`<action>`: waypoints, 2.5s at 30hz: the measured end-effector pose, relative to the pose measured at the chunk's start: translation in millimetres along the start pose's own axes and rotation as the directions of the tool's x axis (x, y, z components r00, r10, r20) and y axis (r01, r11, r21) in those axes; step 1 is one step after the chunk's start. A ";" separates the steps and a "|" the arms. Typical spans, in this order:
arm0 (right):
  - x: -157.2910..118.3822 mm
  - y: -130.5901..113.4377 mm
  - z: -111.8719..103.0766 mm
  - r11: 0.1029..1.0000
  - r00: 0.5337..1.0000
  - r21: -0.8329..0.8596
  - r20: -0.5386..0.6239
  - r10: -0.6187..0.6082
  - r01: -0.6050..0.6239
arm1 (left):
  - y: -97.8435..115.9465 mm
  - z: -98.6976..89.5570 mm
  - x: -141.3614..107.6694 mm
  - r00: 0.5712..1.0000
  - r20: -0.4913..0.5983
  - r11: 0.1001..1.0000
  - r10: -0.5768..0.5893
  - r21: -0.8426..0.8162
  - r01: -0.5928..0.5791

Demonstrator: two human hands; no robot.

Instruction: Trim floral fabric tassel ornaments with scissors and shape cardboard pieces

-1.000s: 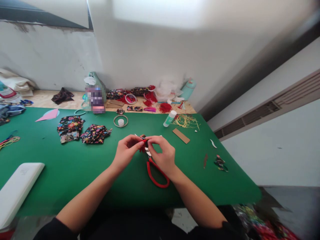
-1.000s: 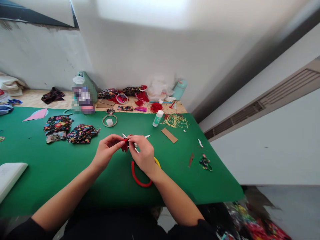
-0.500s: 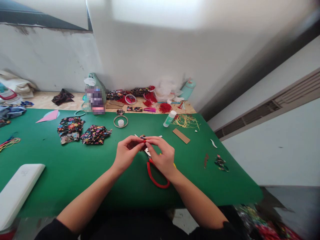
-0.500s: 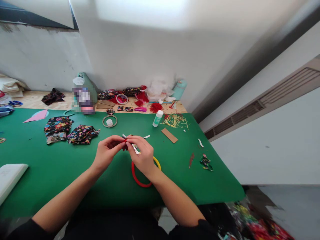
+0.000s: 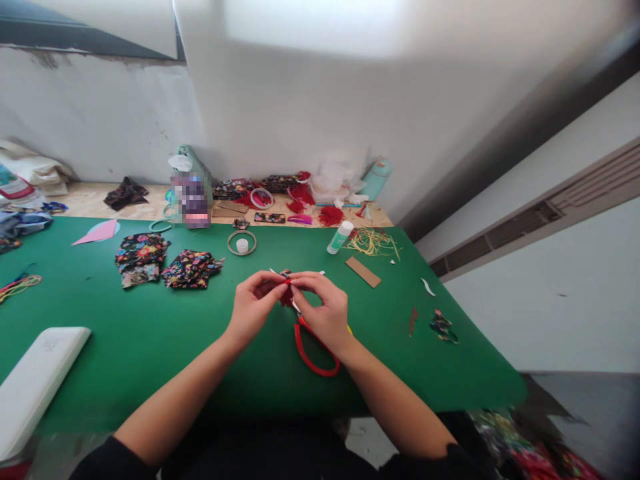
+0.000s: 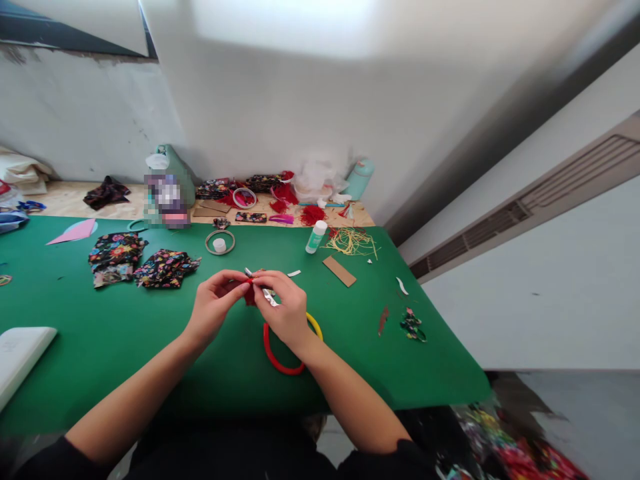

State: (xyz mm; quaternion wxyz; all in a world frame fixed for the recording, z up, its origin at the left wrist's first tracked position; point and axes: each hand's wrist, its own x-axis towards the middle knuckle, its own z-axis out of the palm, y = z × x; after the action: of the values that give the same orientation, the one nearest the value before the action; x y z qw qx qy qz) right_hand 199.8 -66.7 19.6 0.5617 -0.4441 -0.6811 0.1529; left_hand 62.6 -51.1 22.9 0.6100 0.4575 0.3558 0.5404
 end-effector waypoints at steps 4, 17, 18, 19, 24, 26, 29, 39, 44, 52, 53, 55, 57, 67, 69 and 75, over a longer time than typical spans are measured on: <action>-0.2 1.8 0.4 0.999 0.999 -0.023 -0.006 -0.039 0.039 | -1.6 -2.1 1.4 0.999 0.029 0.998 -0.042 -0.039 0.043; -3.6 9.2 2.5 0.945 0.966 -0.204 0.025 -0.256 0.256 | -1.9 -1.8 2.0 0.978 0.007 0.954 -0.208 -0.218 0.204; -3.7 9.3 2.5 0.942 0.965 -0.211 0.027 -0.261 0.261 | -2.0 -1.9 2.1 0.979 0.007 0.957 -0.204 -0.211 0.201; -3.8 9.3 2.6 0.940 0.964 -0.216 0.027 -0.266 0.265 | -2.2 -1.9 2.2 0.980 0.005 0.959 -0.201 -0.205 0.197; -4.0 9.4 2.4 0.924 0.953 -0.241 0.021 -0.302 0.298 | -3.0 -2.1 2.6 0.979 0.014 0.960 -0.203 -0.194 0.202; -4.1 9.5 2.3 0.918 0.950 -0.253 0.018 -0.310 0.305 | -3.2 -2.2 2.8 0.979 0.013 0.962 -0.202 -0.183 0.201; -4.2 9.1 2.3 0.915 0.951 -0.267 0.011 -0.310 0.301 | -3.8 -2.3 3.1 0.981 0.003 0.970 -0.192 -0.154 0.190; -4.3 7.5 4.4 0.903 0.944 -0.295 -0.015 -0.331 0.312 | -3.3 -0.9 2.7 0.985 -0.034 0.985 -0.171 -0.022 0.170; -4.8 9.9 6.2 0.902 0.947 -0.315 -0.033 -0.320 0.294 | -5.2 0.5 2.0 0.988 -0.028 0.988 -0.154 -0.008 0.154; -3.2 7.0 5.4 0.912 0.958 -0.329 -0.068 -0.280 0.244 | -13.2 -1.5 -0.2 0.980 -0.037 0.969 -0.194 -0.160 0.186; -3.1 6.5 5.2 0.910 0.957 -0.332 -0.064 -0.283 0.247 | -12.7 -1.7 -0.4 0.982 -0.027 0.972 -0.188 -0.150 0.182; -3.2 6.3 5.2 0.906 0.956 -0.337 -0.050 -0.290 0.257 | -10.7 -1.5 -0.7 0.985 -0.012 0.979 -0.170 -0.119 0.168; -3.7 7.1 5.7 0.902 0.955 -0.341 -0.036 -0.293 0.264 | -7.9 -0.3 -0.9 0.988 -0.008 0.985 -0.153 -0.081 0.152; -5.5 9.8 -5.4 0.775 0.891 -0.459 0.089 -0.446 0.434 | -6.2 -2.3 2.2 0.968 -0.031 0.941 -0.249 -0.245 0.234; -4.7 8.6 -10.8 0.728 0.835 -0.417 0.184 -0.519 0.545 | -4.5 -4.1 4.1 0.951 -0.045 0.905 -0.305 -0.324 0.275; -2.2 10.9 -10.1 0.679 0.751 -0.321 0.282 -0.597 0.660 | 1.7 -6.4 8.2 0.932 -0.099 0.903 -0.349 -0.302 0.306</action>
State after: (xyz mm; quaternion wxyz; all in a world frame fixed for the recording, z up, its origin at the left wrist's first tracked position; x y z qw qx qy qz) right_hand 213.6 -65.3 13.7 0.4218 -0.2742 -0.8495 -0.1589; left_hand 57.4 -41.9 22.9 0.7224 0.2577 0.3921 0.5079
